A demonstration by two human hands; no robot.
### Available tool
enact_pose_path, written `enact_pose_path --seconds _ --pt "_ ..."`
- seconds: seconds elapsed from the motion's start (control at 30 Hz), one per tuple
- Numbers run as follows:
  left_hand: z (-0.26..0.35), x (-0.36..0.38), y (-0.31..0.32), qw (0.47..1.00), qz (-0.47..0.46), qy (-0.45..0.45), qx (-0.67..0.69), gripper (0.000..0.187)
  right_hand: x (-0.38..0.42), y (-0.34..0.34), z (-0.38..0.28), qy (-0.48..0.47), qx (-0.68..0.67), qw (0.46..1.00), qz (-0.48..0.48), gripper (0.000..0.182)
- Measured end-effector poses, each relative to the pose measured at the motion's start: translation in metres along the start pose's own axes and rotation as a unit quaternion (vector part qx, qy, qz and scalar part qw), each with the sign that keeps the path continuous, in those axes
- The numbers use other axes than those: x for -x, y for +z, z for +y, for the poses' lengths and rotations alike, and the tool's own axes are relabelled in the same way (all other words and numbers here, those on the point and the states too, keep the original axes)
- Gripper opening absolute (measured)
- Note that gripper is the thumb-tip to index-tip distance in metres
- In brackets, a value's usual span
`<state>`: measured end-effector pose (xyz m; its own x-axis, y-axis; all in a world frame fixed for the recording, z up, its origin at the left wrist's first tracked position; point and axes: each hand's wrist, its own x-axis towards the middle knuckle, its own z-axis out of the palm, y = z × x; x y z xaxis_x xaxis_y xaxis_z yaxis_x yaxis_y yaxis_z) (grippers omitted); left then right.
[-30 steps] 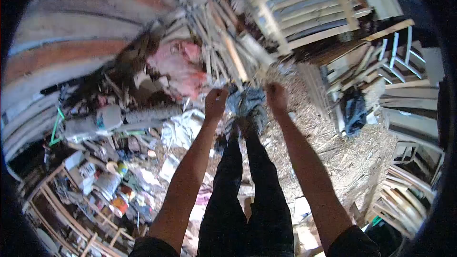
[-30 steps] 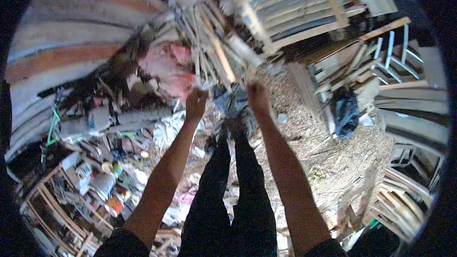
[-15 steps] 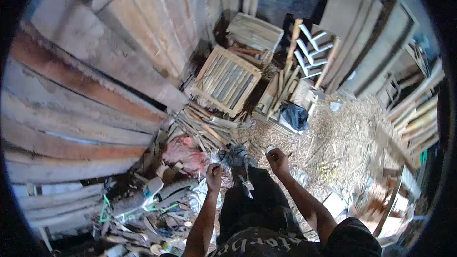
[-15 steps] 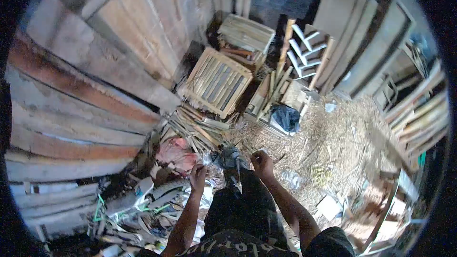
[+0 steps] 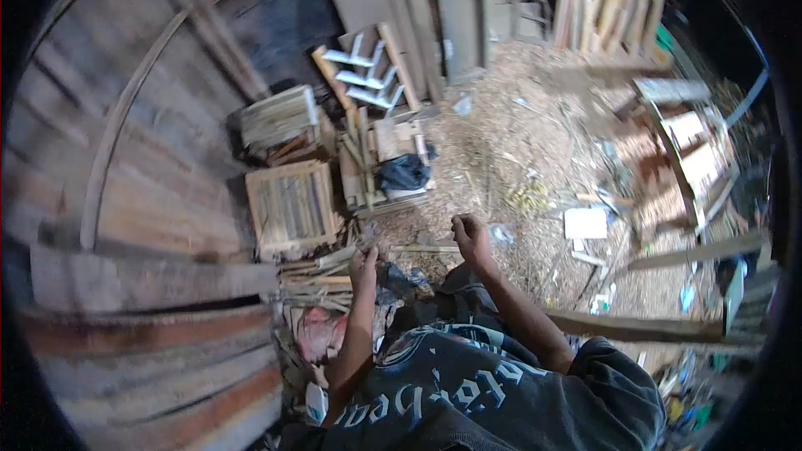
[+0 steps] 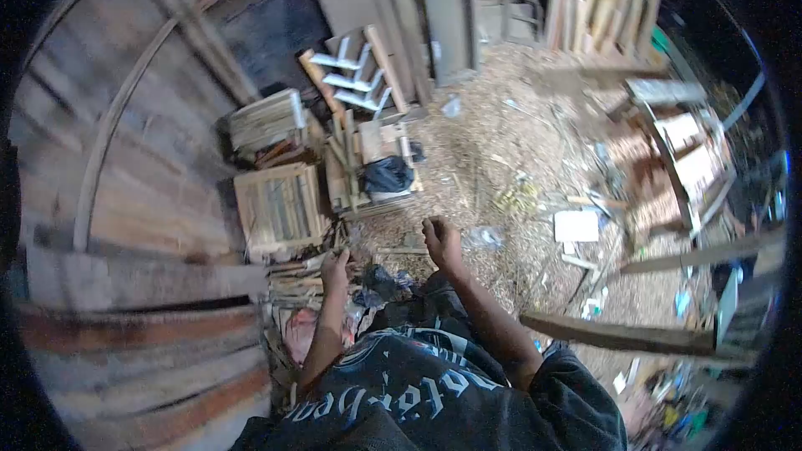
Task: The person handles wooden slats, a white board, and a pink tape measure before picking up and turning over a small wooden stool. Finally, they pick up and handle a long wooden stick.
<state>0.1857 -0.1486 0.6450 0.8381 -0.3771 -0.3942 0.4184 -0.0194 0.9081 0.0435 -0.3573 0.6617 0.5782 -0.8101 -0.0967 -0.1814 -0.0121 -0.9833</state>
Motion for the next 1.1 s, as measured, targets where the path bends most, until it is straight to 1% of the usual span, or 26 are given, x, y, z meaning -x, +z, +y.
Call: enact_pose_path --seconds 0.03,0.07,0.1,0.13,0.17,0.2,0.23,0.27,0.3,0.37,0.4,0.43,0.47,0.5,0.53,0.57,0.63,0.7,0.77,0.8,0.9,0.97,1.03,1.07,1.1 --pt "0.02 0.001 0.021 0.999 0.005 -0.022 -0.044 0.015 0.003 -0.014 -0.009 0.004 -0.002 1.0 0.029 0.025" --pt "0.022 -0.009 0.04 0.999 0.003 -0.041 -0.032 0.016 0.004 -0.029 -0.021 -0.014 0.021 0.999 0.04 0.022" --pt "0.045 -0.007 0.063 0.995 -0.024 -0.065 -0.072 0.019 0.005 -0.044 -0.026 -0.03 0.046 0.997 0.053 0.02" --pt "0.042 -0.017 0.08 0.995 -0.06 -0.055 -0.054 0.018 0.003 -0.058 -0.018 -0.046 0.049 0.994 0.089 0.019" --pt "0.035 -0.027 0.096 0.994 -0.092 -0.045 -0.034 0.018 0.003 -0.073 -0.012 -0.037 0.049 0.991 0.115 0.019" --pt "0.033 -0.034 0.117 0.991 -0.113 -0.048 -0.045 0.018 0.001 -0.088 -0.008 -0.018 0.038 0.991 0.126 0.018" --pt "0.032 -0.038 0.137 0.989 -0.137 -0.051 -0.036 0.014 -0.002 -0.102 -0.002 0.0 0.027 0.991 0.134 0.016" --pt "0.029 -0.041 0.157 0.985 -0.159 -0.055 -0.027 0.012 -0.003 -0.113 0.004 -0.019 0.018 0.986 0.167 0.022" --pt "0.029 -0.04 0.178 0.982 -0.173 -0.06 -0.035 0.012 -0.002 -0.126 0.002 -0.014 0.016 0.983 0.184 0.022" --pt "0.025 -0.035 0.217 0.972 -0.228 -0.043 -0.033 0.011 -0.001 -0.153 -0.006 0.014 0.094 0.976 0.197 0.032" --pt "0.018 -0.036 0.233 0.965 -0.254 -0.057 -0.021 0.011 -0.004 -0.159 -0.004 0.033 0.033 0.978 0.202 0.038" --pt "0.011 -0.036 0.249 0.962 -0.264 -0.062 -0.027 0.011 -0.008 -0.168 -0.003 0.039 0.032 0.976 0.214 0.038" --pt "0.002 -0.034 0.265 0.959 -0.268 -0.084 -0.035 0.012 -0.01 -0.178 -0.001 0.035 0.058 0.978 0.196 0.036" --pt "-0.004 -0.028 0.278 0.956 -0.27 -0.106 -0.045 0.013 -0.011 -0.186 0.002 0.033 0.083 0.98 0.176 0.035" --pt "-0.009 -0.023 0.289 0.948 -0.292 -0.113 -0.05 0.014 -0.014 -0.195 0.005 0.044 0.128 0.978 0.161 0.033" --pt "-0.011 -0.022 0.299 0.945 -0.3 -0.118 -0.059 0.014 -0.013 -0.203 0.008 0.052 0.125 0.976 0.171 0.033" --pt "-0.014 -0.02 0.325 0.932 -0.329 -0.124 -0.086 0.014 -0.011 -0.217 -0.002 0.037 0.167 0.972 0.159 0.031" --pt "-0.02 -0.023 0.345 0.921 -0.353 -0.127 -0.104 0.014 -0.007 -0.23 0.011 0.037 0.144 0.971 0.186 0.028" --pt "-0.021 -0.025 0.361 0.915 -0.365 -0.12 -0.124 0.016 -0.004 -0.237 0.018 0.031 0.144 0.954 0.263 0.027" --pt "-0.024 -0.026 0.366 0.912 -0.371 -0.13 -0.12 0.016 -0.001 -0.244 0.02 0.097 0.14 0.951 0.258 0.026" --pt "-0.036 -0.033 0.377 0.89 -0.412 -0.142 -0.138 0.014 0.005 -0.252 0.029 0.143 0.119 0.942 0.278 0.026" --pt "-0.038 -0.031 0.384 0.883 -0.415 -0.161 -0.151 0.014 0.009 -0.25 0.035 0.15 0.127 0.933 0.301 0.025" --pt "-0.04 -0.036 0.402 0.872 -0.403 -0.206 -0.19 0.013 0.01 -0.252 0.042 0.131 0.137 0.923 0.336 0.025" --pt "-0.041 -0.042 0.414 0.866 -0.411 -0.209 -0.194 0.013 0.009 -0.25 0.049 0.123 0.138 0.914 0.362 0.026" --pt "-0.042 -0.049 0.428 0.849 -0.438 -0.207 -0.211 0.014 0.007 -0.253 0.047 0.128 0.137 0.909 0.372 0.026"
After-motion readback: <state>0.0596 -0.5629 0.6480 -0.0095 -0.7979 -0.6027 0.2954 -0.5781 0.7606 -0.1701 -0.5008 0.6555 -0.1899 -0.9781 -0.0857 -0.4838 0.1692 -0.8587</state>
